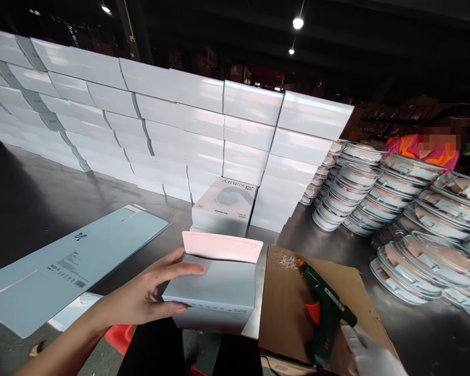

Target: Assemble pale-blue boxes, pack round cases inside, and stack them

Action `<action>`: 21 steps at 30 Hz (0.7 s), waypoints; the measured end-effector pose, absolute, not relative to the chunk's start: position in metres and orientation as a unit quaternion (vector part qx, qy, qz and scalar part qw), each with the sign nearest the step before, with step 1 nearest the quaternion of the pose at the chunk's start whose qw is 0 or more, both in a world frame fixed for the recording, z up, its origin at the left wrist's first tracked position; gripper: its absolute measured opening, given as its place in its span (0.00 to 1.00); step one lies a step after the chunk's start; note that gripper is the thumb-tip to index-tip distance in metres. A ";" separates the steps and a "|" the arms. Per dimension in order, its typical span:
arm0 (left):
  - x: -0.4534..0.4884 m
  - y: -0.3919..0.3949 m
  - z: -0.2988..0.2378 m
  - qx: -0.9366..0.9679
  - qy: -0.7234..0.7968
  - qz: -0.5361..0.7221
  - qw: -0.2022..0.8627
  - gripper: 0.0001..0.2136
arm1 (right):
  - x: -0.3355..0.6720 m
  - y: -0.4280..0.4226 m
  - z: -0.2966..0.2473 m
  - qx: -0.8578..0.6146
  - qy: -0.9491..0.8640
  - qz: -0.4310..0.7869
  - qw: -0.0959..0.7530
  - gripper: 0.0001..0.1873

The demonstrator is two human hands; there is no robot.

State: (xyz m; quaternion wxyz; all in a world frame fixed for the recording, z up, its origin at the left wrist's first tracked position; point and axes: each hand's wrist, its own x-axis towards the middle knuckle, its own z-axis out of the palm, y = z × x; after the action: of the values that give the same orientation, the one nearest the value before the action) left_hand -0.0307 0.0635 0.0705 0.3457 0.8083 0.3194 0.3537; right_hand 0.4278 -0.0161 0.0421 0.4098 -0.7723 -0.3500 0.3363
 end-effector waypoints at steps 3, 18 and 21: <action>-0.033 0.064 0.072 0.811 0.321 0.350 0.342 0.23 | 0.392 -0.012 0.060 -0.747 -0.408 0.254 0.459 0.22; -0.018 0.060 0.032 0.800 0.210 0.483 0.290 0.14 | 0.271 0.030 0.075 -0.271 -0.880 0.148 0.361 0.35; -0.025 0.060 0.048 0.854 0.188 0.371 0.313 0.16 | 0.266 0.034 0.084 -0.257 -0.905 0.088 0.327 0.28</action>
State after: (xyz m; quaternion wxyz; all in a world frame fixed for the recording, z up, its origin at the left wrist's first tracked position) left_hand -0.0254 0.0600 0.0476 0.3125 0.8538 0.1884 0.3713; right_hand 0.2660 0.0344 0.0844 0.3271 -0.2572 -0.9051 0.0875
